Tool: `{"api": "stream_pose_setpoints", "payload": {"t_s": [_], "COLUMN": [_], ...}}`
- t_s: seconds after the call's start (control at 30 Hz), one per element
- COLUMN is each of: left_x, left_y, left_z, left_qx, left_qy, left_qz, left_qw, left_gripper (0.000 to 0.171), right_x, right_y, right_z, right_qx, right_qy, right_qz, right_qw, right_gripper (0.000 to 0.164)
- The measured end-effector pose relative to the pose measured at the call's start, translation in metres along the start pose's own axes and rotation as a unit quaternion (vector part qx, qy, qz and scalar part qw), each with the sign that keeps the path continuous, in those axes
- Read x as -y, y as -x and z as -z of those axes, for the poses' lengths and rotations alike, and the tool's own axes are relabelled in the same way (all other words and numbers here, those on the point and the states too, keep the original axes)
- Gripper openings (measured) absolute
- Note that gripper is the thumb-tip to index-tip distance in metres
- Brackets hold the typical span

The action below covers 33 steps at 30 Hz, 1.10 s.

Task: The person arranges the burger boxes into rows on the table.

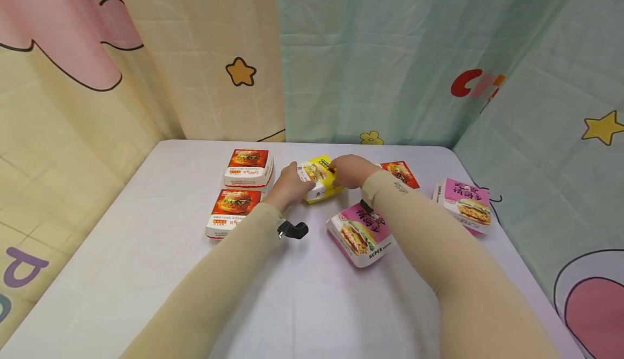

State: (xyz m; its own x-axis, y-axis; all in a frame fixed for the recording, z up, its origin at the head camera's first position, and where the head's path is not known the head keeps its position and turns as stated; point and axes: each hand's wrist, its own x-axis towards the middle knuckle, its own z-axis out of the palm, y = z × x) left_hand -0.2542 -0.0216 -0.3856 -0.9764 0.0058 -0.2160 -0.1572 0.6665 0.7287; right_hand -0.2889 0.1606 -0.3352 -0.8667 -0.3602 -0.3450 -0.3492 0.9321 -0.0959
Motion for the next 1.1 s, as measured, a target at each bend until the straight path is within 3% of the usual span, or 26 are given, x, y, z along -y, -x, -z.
{"api": "stream_pose_setpoints", "payload": {"t_s": [0.4,0.73,1.1], "left_x": [-0.005,-0.001,-0.001], "left_y": [0.012,0.015,0.020], "left_z": [-0.002,-0.006,-0.011], "left_qx": [-0.028,-0.042,-0.051], "left_qy": [0.006,0.056,0.035], "left_qz": [0.037,0.046,0.055], "left_qw": [0.9989,0.9965,0.9966], "left_gripper": [0.090,0.091,0.090], "right_x": [0.003,0.000,-0.004], "right_y": [0.001,-0.005,-0.010], "right_z": [0.002,0.000,0.001], "right_qx": [-0.011,-0.013,0.007], "right_qy": [0.011,-0.046,-0.088], "right_qz": [0.001,-0.011,-0.007], "right_qw": [1.000,0.999,0.996], "right_gripper": [0.056,0.055,0.064]}}
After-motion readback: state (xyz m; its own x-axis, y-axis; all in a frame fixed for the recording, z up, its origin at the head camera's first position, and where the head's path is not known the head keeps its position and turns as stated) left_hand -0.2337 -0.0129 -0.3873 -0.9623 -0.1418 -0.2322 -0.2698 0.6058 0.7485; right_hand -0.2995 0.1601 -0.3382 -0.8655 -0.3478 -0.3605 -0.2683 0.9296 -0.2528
